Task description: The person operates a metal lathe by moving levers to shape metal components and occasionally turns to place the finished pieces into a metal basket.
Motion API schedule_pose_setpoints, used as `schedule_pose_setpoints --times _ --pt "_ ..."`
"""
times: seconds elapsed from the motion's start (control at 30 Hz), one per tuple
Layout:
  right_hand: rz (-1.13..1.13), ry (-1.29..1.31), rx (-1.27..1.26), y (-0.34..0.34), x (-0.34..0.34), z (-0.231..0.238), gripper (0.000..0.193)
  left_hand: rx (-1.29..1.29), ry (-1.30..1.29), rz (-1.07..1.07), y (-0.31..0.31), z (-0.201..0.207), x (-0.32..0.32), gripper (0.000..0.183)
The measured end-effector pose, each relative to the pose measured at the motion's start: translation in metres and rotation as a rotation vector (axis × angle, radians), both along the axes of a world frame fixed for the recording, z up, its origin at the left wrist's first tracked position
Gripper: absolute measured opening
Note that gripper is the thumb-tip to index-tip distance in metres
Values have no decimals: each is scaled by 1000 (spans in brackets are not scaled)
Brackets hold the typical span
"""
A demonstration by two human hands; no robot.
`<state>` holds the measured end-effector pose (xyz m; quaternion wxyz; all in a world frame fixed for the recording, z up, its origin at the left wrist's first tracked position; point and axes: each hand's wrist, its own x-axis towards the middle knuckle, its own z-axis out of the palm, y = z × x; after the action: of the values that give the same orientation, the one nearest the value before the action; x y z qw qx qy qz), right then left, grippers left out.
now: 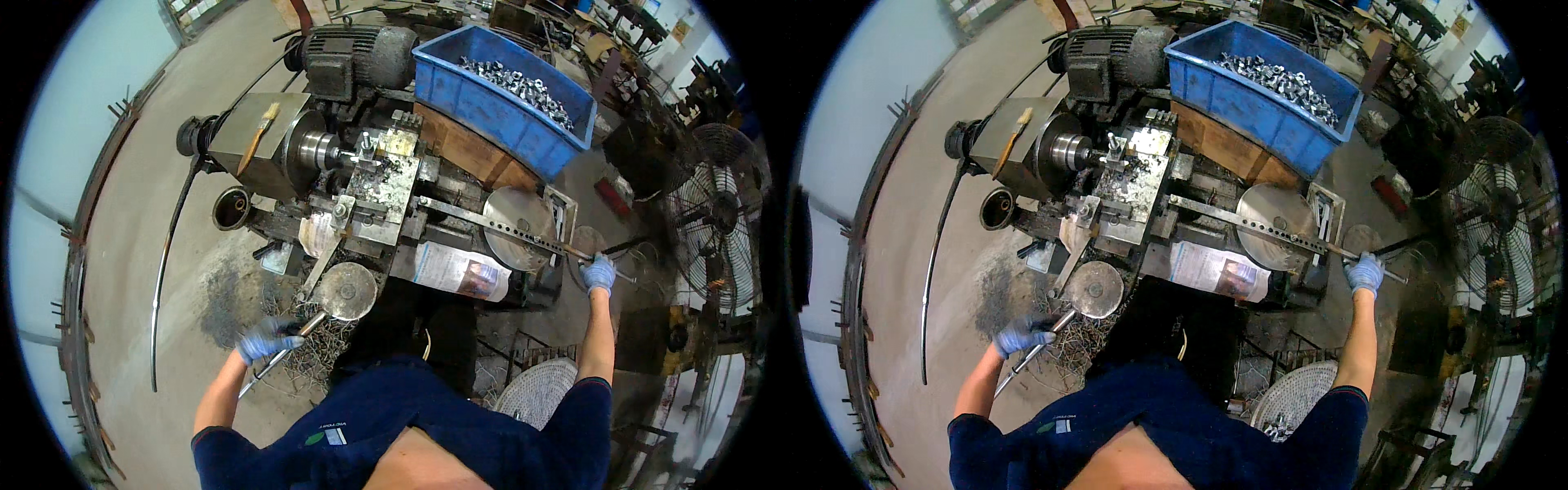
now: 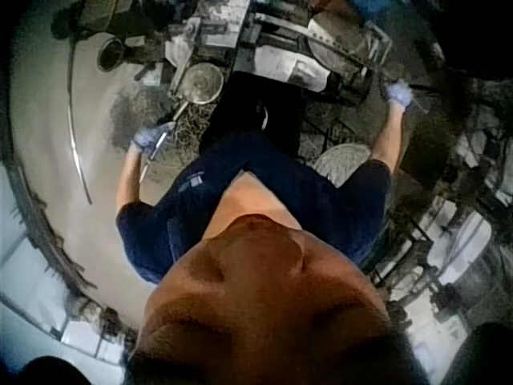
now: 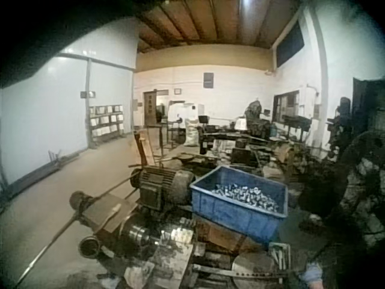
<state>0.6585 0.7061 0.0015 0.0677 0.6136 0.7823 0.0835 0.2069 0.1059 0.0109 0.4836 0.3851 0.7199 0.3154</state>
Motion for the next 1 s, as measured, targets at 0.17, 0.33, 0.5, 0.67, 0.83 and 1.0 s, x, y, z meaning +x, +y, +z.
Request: schedule_pose_setpoints --times 0.17,0.33,0.5,0.67,0.83,1.0 --pt "-55 128 32 -65 28 -18 44 -185 428 -33 -13 -6 28 45" --pt "-178 200 20 -137 18 -20 48 -190 541 17 -25 -33 28 28" --pt "-257 147 -53 -149 10 -14 51 -131 538 -7 -26 -41 21 27" --pt "-241 164 -24 -149 16 -18 47 -206 545 11 -12 -16 29 25" --pt "104 132 199 -74 51 -46 40 -264 562 -18 -8 -6 30 27" --pt "-4 3 199 32 -19 -19 48 -229 359 -48 -10 -18 24 34"
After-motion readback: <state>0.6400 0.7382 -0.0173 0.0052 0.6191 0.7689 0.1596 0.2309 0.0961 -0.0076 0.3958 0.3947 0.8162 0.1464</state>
